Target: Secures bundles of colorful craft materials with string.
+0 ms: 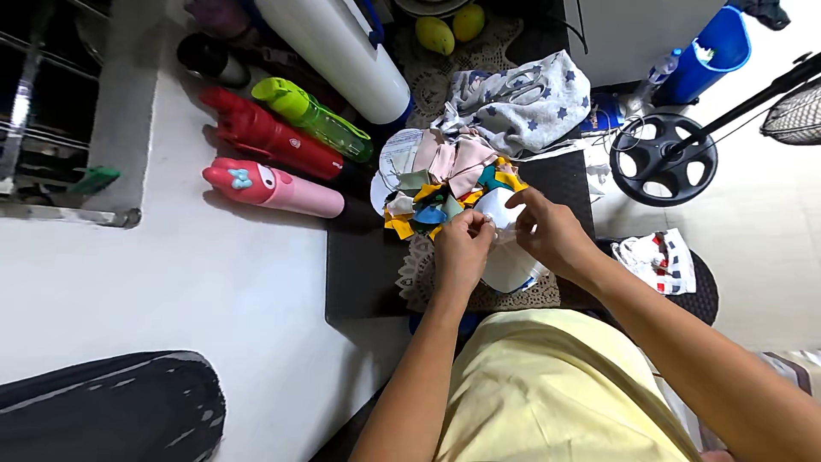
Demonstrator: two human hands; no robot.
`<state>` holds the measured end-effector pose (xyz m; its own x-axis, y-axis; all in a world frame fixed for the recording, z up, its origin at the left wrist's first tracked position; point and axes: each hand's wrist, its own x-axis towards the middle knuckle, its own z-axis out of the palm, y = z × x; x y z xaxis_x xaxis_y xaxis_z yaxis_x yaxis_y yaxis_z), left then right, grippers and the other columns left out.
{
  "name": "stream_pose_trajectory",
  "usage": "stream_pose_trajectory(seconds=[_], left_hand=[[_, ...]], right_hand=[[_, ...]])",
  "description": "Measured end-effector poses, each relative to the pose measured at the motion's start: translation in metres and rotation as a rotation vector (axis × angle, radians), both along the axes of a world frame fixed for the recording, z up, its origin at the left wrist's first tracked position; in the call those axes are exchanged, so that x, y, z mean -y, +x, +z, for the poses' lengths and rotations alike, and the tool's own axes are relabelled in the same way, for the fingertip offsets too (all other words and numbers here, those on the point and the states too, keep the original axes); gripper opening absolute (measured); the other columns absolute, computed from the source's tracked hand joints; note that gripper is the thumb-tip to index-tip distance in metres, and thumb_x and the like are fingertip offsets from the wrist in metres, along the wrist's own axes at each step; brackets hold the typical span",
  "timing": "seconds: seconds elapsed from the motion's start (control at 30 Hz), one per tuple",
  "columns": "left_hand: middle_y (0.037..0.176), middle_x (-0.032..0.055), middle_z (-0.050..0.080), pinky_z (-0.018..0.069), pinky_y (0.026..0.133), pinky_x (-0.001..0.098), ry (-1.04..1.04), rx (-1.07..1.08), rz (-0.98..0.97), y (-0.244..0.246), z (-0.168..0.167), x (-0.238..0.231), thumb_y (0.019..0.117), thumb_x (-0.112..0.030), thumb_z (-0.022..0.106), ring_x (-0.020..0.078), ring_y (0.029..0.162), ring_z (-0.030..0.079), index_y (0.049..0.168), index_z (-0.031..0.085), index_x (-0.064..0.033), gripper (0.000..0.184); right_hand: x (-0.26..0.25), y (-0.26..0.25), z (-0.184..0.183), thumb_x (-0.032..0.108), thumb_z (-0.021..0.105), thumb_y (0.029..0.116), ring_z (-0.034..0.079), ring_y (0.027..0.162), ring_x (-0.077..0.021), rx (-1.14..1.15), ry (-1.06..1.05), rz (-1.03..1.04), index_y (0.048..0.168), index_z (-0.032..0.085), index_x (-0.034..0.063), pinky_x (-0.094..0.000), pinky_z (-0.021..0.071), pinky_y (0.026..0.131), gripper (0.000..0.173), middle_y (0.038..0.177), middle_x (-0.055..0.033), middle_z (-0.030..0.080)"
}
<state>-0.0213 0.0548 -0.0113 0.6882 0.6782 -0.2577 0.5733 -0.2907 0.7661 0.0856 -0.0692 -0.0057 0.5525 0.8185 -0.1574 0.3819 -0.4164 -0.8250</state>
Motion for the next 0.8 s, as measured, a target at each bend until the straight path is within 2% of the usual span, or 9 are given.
stream_pose_trajectory(seconds=[0.17, 0.27, 0.33, 0.43, 0.6, 0.67, 0.73, 0.8], left_hand=[[0.096, 0.0118, 0.063, 0.0512, 0.072, 0.0407, 0.087, -0.043, 0.009, 0.005, 0.0, 0.0, 0.0984, -0.016, 0.067, 0.0207, 0.078, 0.06, 0.096, 0.07, -0.0026, 0.014], [0.109, 0.0168, 0.064, 0.0518, 0.082, 0.0477, 0.155, -0.046, -0.035, 0.009, 0.001, -0.001, 0.0983, -0.013, 0.065, 0.028, 0.094, 0.063, 0.098, 0.07, 0.0004, 0.014], [0.113, 0.0184, 0.064, 0.0509, 0.086, 0.0513, 0.18, -0.034, -0.054, 0.012, -0.001, -0.003, 0.0974, -0.011, 0.065, 0.0316, 0.101, 0.063, 0.097, 0.07, 0.001, 0.013], [0.115, 0.0204, 0.065, 0.0497, 0.088, 0.0532, 0.21, -0.021, -0.082, 0.017, -0.005, -0.008, 0.0978, -0.012, 0.064, 0.0339, 0.102, 0.063, 0.097, 0.07, 0.0025, 0.015], [0.112, 0.0211, 0.066, 0.0507, 0.087, 0.0542, 0.221, -0.008, -0.108, 0.025, -0.007, -0.012, 0.0987, -0.009, 0.06, 0.0355, 0.101, 0.064, 0.1, 0.068, 0.0036, 0.015], [0.116, 0.0191, 0.068, 0.0522, 0.086, 0.0515, 0.186, -0.008, -0.108, 0.028, -0.007, -0.014, 0.0997, -0.007, 0.058, 0.0324, 0.1, 0.066, 0.103, 0.069, 0.0025, 0.015], [0.124, 0.0153, 0.069, 0.0519, 0.089, 0.05, 0.121, -0.018, -0.084, 0.034, -0.008, -0.018, 0.1012, -0.007, 0.055, 0.0281, 0.106, 0.068, 0.105, 0.069, 0.0012, 0.016], [0.121, 0.0132, 0.07, 0.0516, 0.086, 0.0483, 0.073, -0.006, -0.054, 0.038, -0.012, -0.021, 0.1003, -0.007, 0.056, 0.0249, 0.102, 0.068, 0.101, 0.068, 0.0002, 0.014]], right_hand=[[0.009, -0.011, 0.005, -0.004, 0.063, 0.0911, 0.069, 0.083, -0.0316, 0.066, -0.143, 0.006, 0.115, 0.067, -0.0022, -0.0524, 0.056, 0.076, 0.024, 0.09, -0.016, 0.07], [0.013, -0.022, 0.004, -0.002, 0.061, 0.0929, 0.068, 0.082, -0.0288, 0.026, -0.201, -0.03, 0.107, 0.07, -0.0014, -0.0486, 0.0552, 0.074, 0.016, 0.088, -0.0149, 0.07], [0.015, -0.027, 0.003, 0.0, 0.059, 0.0949, 0.069, 0.085, -0.0273, -0.012, -0.21, -0.034, 0.107, 0.071, -0.001, -0.0466, 0.0552, 0.077, 0.017, 0.091, -0.0146, 0.071], [0.018, -0.034, -0.003, 0.002, 0.058, 0.0958, 0.069, 0.089, -0.0279, -0.046, -0.192, -0.03, 0.107, 0.072, -0.0018, -0.0465, 0.0555, 0.082, 0.018, 0.096, -0.0162, 0.071], [0.019, -0.043, -0.004, 0.001, 0.056, 0.0948, 0.069, 0.093, -0.0292, -0.051, -0.227, -0.004, 0.107, 0.072, -0.0037, -0.0457, 0.0546, 0.085, 0.02, 0.1, -0.018, 0.07], [0.018, -0.045, -0.003, 0.0, 0.056, 0.0946, 0.068, 0.095, -0.0306, -0.038, -0.246, 0.015, 0.107, 0.071, -0.0043, -0.0465, 0.054, 0.085, 0.021, 0.102, -0.0186, 0.069], [0.019, -0.046, -0.002, 0.0, 0.054, 0.0948, 0.068, 0.098, -0.0341, -0.014, -0.27, 0.046, 0.109, 0.071, -0.0051, -0.0494, 0.0536, 0.087, 0.022, 0.104, -0.0206, 0.069], [0.019, -0.047, 0.0, 0.0, 0.053, 0.0956, 0.067, 0.102, -0.036, 0.0, -0.313, 0.089, 0.111, 0.069, -0.0052, -0.0507, 0.0528, 0.088, 0.024, 0.106, -0.0214, 0.069]])
